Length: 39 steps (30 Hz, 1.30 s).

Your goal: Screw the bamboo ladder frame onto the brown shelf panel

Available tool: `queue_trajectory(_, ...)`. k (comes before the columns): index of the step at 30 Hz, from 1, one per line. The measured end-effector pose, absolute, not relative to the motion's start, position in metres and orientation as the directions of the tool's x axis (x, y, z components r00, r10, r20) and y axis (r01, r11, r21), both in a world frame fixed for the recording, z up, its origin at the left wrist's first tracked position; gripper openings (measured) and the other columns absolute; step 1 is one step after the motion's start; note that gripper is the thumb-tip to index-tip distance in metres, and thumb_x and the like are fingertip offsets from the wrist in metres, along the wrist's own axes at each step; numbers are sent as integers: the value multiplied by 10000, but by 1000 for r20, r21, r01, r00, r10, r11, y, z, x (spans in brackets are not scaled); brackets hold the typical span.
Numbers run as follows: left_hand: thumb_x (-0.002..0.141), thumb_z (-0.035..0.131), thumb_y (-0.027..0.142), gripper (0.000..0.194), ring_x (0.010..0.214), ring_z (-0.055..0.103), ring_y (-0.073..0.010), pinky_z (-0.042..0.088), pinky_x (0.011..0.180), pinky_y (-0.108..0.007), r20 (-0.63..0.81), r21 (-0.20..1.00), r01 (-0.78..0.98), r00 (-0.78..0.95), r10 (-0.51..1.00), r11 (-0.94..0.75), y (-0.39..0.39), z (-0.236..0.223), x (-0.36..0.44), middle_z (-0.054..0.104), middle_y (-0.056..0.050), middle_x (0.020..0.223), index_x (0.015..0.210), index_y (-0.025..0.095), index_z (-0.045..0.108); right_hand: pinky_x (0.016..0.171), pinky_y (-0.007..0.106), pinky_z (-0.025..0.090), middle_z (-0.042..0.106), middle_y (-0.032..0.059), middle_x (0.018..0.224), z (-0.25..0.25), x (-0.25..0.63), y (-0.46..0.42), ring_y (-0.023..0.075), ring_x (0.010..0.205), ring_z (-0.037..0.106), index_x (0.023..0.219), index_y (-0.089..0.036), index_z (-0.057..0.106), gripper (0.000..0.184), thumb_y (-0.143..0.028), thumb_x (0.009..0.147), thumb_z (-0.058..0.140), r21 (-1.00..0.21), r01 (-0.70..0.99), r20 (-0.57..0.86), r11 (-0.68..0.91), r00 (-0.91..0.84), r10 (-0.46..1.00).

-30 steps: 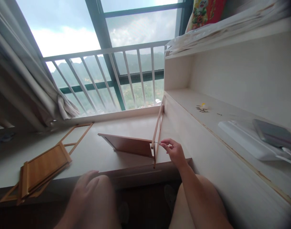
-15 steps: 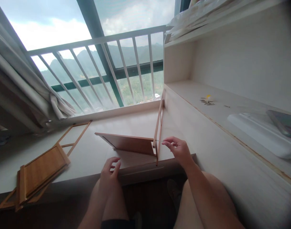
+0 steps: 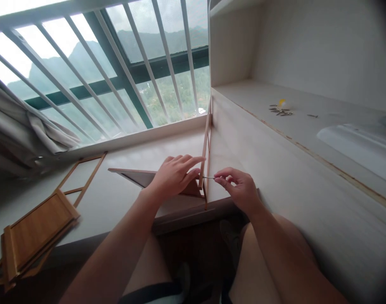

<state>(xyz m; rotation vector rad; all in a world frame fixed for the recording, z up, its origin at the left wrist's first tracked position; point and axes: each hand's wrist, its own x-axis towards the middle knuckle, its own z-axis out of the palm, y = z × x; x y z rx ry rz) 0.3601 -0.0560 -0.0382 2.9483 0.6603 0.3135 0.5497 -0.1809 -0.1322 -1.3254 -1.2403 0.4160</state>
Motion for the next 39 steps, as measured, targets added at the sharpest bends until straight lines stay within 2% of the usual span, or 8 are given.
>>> queue_trajectory(3, 1067, 239, 476, 476, 1064, 652, -202, 441, 880, -311, 63, 172, 382, 916, 397, -908, -55, -39, 365, 669, -13, 1247, 1451, 379, 504, 657, 265, 517, 728, 35, 867, -133, 549, -182, 151, 757, 641, 915, -216, 752, 226, -433, 882, 700, -860, 408, 462, 306, 369, 806)
queue_trajectory(5, 1061, 229, 497, 484, 1049, 668, -201, 450, 831, -288, 22, 149, 404, 911, 411, -903, -56, -39, 366, 681, 5, 1243, 1454, 407, 497, 667, 273, 526, 732, 36, 884, -133, 549, -183, 156, 774, 649, 919, -220, 753, 226, -437, 881, 702, -855, 411, 472, 315, 369, 801)
queue_trajectory(8, 1028, 288, 585, 504, 1050, 681, -223, 444, 785, -277, 8, 118, 435, 898, 439, -892, -59, -39, 366, 717, 19, 1199, 1458, 415, 488, 681, 279, 535, 733, 37, 889, -131, 548, -184, 156, 778, 652, 922, -219, 753, 228, -437, 886, 698, -851, 415, 481, 322, 370, 795)
queue_trajectory(12, 963, 394, 680, 556, 990, 702, -228, 423, 744, -272, 21, 143, 431, 899, 438, -891, -59, -42, 367, 760, 27, 1061, 1417, 390, 530, 668, 263, 530, 734, 29, 888, -130, 546, -185, 133, 726, 641, 924, -213, 751, 208, -411, 896, 694, -856, 401, 476, 326, 366, 800)
queue_trajectory(18, 986, 425, 555, 425, 903, 704, -189, 378, 693, -269, 36, 151, 439, 893, 448, -886, -58, -43, 367, 762, 71, 1025, 1365, 414, 558, 604, 247, 517, 730, 35, 880, -138, 546, -183, 130, 698, 639, 927, -206, 751, 242, -439, 882, 705, -890, 322, 442, 322, 439, 782)
queue_trajectory(25, 1018, 348, 471, 424, 864, 693, -181, 370, 684, -268, 40, 104, 468, 880, 474, -878, -62, -43, 367, 755, 64, 987, 1382, 419, 559, 602, 245, 518, 731, 48, 885, -142, 544, -182, 133, 696, 635, 914, -196, 754, 282, -469, 883, 693, -893, 333, 432, 304, 440, 787)
queue_trajectory(39, 1024, 319, 448, 426, 810, 682, -183, 350, 664, -264, 69, 87, 505, 857, 511, -859, -64, -44, 367, 750, 49, 909, 1357, 432, 585, 622, 253, 516, 731, 34, 883, -142, 544, -185, 129, 683, 625, 897, -208, 744, 266, -467, 894, 681, -866, 399, 466, 303, 422, 778)
